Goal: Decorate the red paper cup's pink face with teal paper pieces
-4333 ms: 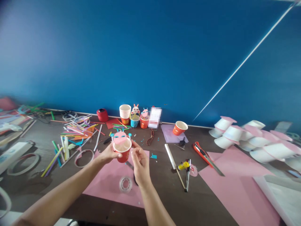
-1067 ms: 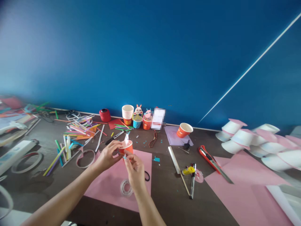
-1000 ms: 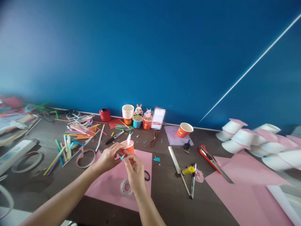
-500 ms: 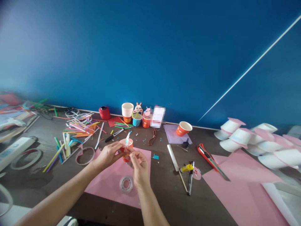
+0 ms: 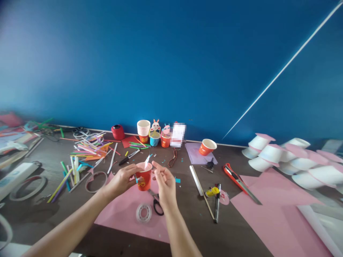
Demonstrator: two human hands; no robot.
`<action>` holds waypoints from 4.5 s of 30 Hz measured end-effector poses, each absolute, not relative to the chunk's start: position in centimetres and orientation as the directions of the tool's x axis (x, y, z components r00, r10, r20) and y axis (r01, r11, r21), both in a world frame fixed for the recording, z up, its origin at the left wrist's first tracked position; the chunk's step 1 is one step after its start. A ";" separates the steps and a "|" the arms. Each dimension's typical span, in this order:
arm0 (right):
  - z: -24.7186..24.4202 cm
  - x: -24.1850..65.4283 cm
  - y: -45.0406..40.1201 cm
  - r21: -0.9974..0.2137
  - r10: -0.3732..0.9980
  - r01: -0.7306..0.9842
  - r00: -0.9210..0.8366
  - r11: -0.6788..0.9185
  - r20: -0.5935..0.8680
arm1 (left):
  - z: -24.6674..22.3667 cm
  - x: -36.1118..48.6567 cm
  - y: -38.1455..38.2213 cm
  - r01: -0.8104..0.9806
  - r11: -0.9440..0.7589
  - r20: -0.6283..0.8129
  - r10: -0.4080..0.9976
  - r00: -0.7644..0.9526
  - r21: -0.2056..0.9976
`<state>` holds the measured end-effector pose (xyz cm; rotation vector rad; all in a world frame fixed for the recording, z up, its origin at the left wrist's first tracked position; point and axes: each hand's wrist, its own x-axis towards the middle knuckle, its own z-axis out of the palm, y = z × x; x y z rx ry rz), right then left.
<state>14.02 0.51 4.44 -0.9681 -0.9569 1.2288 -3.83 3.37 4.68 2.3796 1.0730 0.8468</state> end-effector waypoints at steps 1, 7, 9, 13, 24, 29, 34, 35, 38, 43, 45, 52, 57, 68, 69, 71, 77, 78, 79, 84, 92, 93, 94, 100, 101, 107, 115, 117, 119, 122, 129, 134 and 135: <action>4.6 14.3 0.9 -0.956 0.995 -0.284 0.091 0.067 0.043 | 4.7 -3.9 3.3 0.535 -0.642 0.368 0.761 0.534 0.550; 5.7 15.0 2.1 -0.973 0.996 -0.218 -0.074 -0.073 -0.058 | 4.5 -3.7 3.0 0.574 -0.686 0.375 0.727 0.575 0.448; 5.8 14.9 2.0 -0.976 0.991 -0.203 -0.119 -0.080 -0.056 | 4.3 -3.5 3.0 0.588 -0.699 0.379 0.715 0.587 0.407; 5.6 14.7 1.8 -0.980 0.995 -0.181 -0.075 -0.086 -0.073 | 4.0 -3.4 3.0 0.580 -0.714 0.408 0.700 0.586 0.393; 5.4 15.1 1.8 -0.990 0.994 -0.094 -0.043 -0.102 -0.099 | 3.5 -3.6 2.9 0.584 -0.673 0.404 0.740 0.538 0.455; 5.1 15.1 1.6 -0.997 0.995 -0.001 0.060 -0.079 -0.079 | 3.7 -3.3 3.2 0.617 -0.622 0.396 0.783 0.480 0.481; 5.4 15.2 1.9 -0.991 0.996 0.100 0.015 -0.087 -0.086 | 4.0 -2.7 2.9 0.632 -0.595 0.403 0.803 0.440 0.496; 5.5 15.3 2.1 -0.988 0.995 0.116 -0.001 -0.098 -0.099 | 4.0 -2.6 2.8 0.630 -0.594 0.400 0.804 0.439 0.501; 5.8 15.5 2.6 -0.977 0.985 0.146 -0.052 -0.154 -0.163 | 4.0 -2.4 2.6 0.621 -0.591 0.386 0.807 0.447 0.515; 5.8 15.9 3.3 -0.948 0.943 0.145 -0.138 -0.284 -0.304 | 3.9 -2.3 2.3 0.624 -0.586 0.387 0.810 0.440 0.517; 5.8 15.9 3.5 -0.933 0.920 0.138 -0.171 -0.332 -0.353 | 3.8 -2.3 2.3 0.627 -0.588 0.394 0.808 0.438 0.510; 5.5 15.6 4.0 -0.914 0.893 0.074 -0.196 -0.399 -0.405 | 3.5 -2.2 2.4 0.650 -0.596 0.405 0.801 0.441 0.471; 5.5 15.6 3.8 -0.917 0.896 0.051 -0.198 -0.397 -0.399 | 3.6 -2.2 2.3 0.654 -0.602 0.408 0.796 0.447 0.458; 5.0 16.3 4.1 -0.915 0.912 0.182 -0.141 -0.359 -0.385 | 3.3 -2.3 2.5 0.671 -0.613 0.417 0.785 0.459 0.416; 5.1 16.4 4.1 -0.914 0.907 0.186 -0.160 -0.360 -0.390 | 3.3 -2.3 2.5 0.671 -0.623 0.422 0.777 0.468 0.403; 5.4 16.4 4.2 -0.911 0.892 0.187 -0.206 -0.367 -0.401 | 3.2 -2.3 2.4 0.669 -0.637 0.430 0.764 0.481 0.384; 5.8 16.4 4.2 -0.902 0.863 0.165 -0.263 -0.399 -0.430 | 3.1 -2.3 2.4 0.658 -0.651 0.438 0.752 0.493 0.378; 5.8 16.4 4.2 -0.902 0.862 0.167 -0.270 -0.398 -0.430 | 3.2 -2.3 2.4 0.656 -0.654 0.442 0.749 0.493 0.376; 5.7 16.4 4.2 -0.903 0.860 0.169 -0.277 -0.395 -0.428 | 3.2 -2.3 2.4 0.656 -0.656 0.444 0.748 0.494 0.375; 5.6 16.5 4.1 -0.905 0.864 0.169 -0.272 -0.390 -0.423 | 3.3 -2.4 2.4 0.653 -0.651 0.429 0.754 0.497 0.387; 5.0 16.7 4.2 -0.905 0.897 0.222 -0.182 -0.362 -0.403 | 3.2 -2.2 2.3 0.704 -0.602 0.422 0.788 0.448 0.376; 4.9 16.8 4.3 -0.904 0.898 0.226 -0.172 -0.363 -0.404 | 3.2 -2.2 2.3 0.703 -0.606 0.426 0.785 0.451 0.372; 4.9 16.8 4.3 -0.902 0.898 0.229 -0.167 -0.366 -0.407 | 3.2 -2.2 2.3 0.703 -0.608 0.429 0.782 0.452 0.368; 5.1 16.6 4.4 -0.895 0.889 0.235 -0.177 -0.379 -0.423 | 3.0 -2.4 2.4 0.691 -0.625 0.444 0.768 0.462 0.361; 5.2 16.6 4.4 -0.896 0.887 0.234 -0.186 -0.377 -0.422 | 3.0 -2.4 2.4 0.686 -0.632 0.446 0.762 0.469 0.359; 5.8 16.1 4.3 -0.905 0.877 0.235 -0.249 -0.356 -0.410 | 3.0 -2.5 2.4 0.679 -0.647 0.426 0.754 0.500 0.347; 6.0 16.0 4.2 -0.909 0.870 0.235 -0.285 -0.343 -0.402 | 2.9 -2.5 2.5 0.682 -0.653 0.438 0.746 0.502 0.330; 6.0 16.2 4.2 -0.904 0.865 0.240 -0.283 -0.353 -0.413 | 2.9 -2.6 2.5 0.687 -0.642 0.432 0.755 0.493 0.340; 5.9 16.5 4.2 -0.900 0.863 0.245 -0.279 -0.360 -0.421 | 2.9 -2.6 2.5 0.690 -0.634 0.431 0.762 0.483 0.348; 5.9 16.9 4.1 -0.899 0.860 0.232 -0.278 -0.372 -0.428 | 2.8 -2.6 2.5 0.685 -0.640 0.452 0.754 0.476 0.347; 6.2 17.0 4.1 -0.890 0.845 0.216 -0.289 -0.402 -0.451 | 2.7 -2.6 2.6 0.678 -0.659 0.477 0.734 0.484 0.325; 6.3 16.9 4.2 -0.887 0.825 0.221 -0.331 -0.405 -0.459 | 2.8 -2.7 2.6 0.694 -0.646 0.445 0.748 0.492 0.318; 6.4 17.0 4.2 -0.888 0.820 0.216 -0.344 -0.405 -0.458 | 2.8 -2.7 2.6 0.694 -0.646 0.441 0.748 0.495 0.317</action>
